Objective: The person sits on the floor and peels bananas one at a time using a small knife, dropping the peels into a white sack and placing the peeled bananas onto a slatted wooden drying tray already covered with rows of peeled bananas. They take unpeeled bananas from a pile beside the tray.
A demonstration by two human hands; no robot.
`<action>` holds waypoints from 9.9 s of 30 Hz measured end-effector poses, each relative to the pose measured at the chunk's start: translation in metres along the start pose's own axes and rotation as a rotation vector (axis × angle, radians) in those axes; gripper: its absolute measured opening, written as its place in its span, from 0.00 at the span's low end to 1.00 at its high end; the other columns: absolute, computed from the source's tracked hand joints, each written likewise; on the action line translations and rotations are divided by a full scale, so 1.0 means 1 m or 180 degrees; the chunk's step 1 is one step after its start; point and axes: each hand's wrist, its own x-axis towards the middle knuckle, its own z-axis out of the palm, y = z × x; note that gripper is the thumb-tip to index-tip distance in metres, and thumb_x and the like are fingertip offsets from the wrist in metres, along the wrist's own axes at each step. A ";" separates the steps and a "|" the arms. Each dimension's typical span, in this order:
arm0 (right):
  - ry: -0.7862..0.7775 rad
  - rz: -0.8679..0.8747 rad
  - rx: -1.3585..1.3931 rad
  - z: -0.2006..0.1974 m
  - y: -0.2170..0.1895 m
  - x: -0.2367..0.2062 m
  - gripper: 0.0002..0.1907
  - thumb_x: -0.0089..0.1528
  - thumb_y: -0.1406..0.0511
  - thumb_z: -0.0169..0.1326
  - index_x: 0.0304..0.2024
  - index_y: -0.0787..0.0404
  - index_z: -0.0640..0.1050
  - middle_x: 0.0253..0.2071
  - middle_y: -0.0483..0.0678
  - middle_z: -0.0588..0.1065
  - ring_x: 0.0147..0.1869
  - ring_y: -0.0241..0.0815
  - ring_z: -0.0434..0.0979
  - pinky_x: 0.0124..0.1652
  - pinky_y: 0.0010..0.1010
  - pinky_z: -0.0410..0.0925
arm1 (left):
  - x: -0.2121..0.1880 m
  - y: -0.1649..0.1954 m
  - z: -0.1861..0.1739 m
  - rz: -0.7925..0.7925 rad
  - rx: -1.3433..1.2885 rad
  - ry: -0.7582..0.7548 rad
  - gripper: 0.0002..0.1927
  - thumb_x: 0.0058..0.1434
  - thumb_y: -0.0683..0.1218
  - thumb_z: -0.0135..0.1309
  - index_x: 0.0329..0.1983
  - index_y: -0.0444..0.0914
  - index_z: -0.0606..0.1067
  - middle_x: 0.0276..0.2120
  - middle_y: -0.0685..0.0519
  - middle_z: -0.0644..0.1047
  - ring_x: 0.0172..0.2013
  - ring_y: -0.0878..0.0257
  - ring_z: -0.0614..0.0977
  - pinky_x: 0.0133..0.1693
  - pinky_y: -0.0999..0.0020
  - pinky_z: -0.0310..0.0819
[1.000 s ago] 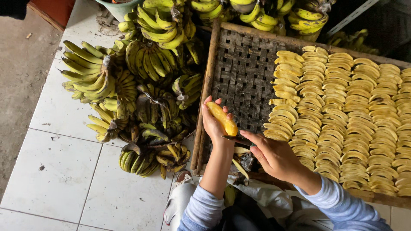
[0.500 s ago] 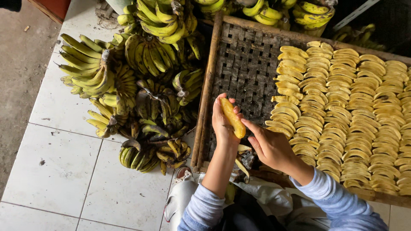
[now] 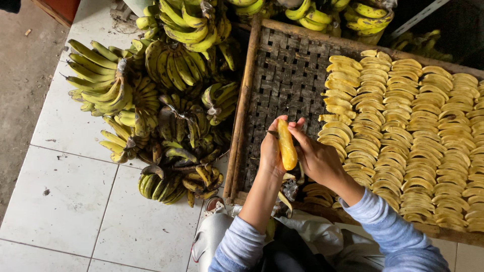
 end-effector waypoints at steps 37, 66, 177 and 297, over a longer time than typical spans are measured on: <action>-0.1041 0.0767 0.2416 -0.023 0.096 0.065 0.14 0.59 0.63 0.67 0.46 0.60 0.86 0.34 0.47 0.84 0.29 0.35 0.78 0.33 0.26 0.71 | 0.024 -0.008 -0.019 -0.0382 -0.0660 -0.0237 0.23 0.78 0.57 0.32 0.62 0.39 0.67 0.59 0.40 0.73 0.60 0.46 0.75 0.63 0.49 0.70; 0.1043 0.1816 0.2634 -0.013 0.334 0.208 0.09 0.64 0.72 0.62 0.46 0.68 0.80 0.36 0.50 0.81 0.35 0.36 0.83 0.34 0.25 0.75 | 0.052 -0.021 -0.027 -0.0077 -0.0375 0.0703 0.25 0.69 0.57 0.49 0.67 0.46 0.66 0.58 0.46 0.75 0.55 0.55 0.79 0.57 0.59 0.75; 0.0736 0.1880 0.4782 0.117 -0.031 -0.152 0.11 0.66 0.66 0.60 0.32 0.58 0.72 0.24 0.41 0.69 0.23 0.32 0.65 0.24 0.25 0.59 | -0.137 0.009 -0.132 0.2235 0.6473 -0.1239 0.68 0.37 0.58 0.76 0.77 0.42 0.48 0.71 0.43 0.59 0.71 0.38 0.60 0.69 0.43 0.54; 0.1963 0.1730 0.2820 0.030 -0.118 -0.199 0.15 0.66 0.62 0.60 0.51 0.65 0.81 0.26 0.41 0.71 0.23 0.27 0.64 0.22 0.19 0.57 | -0.198 -0.055 -0.061 0.1925 0.4117 -0.1815 0.17 0.62 0.31 0.56 0.51 0.34 0.68 0.47 0.51 0.74 0.47 0.66 0.77 0.48 0.73 0.75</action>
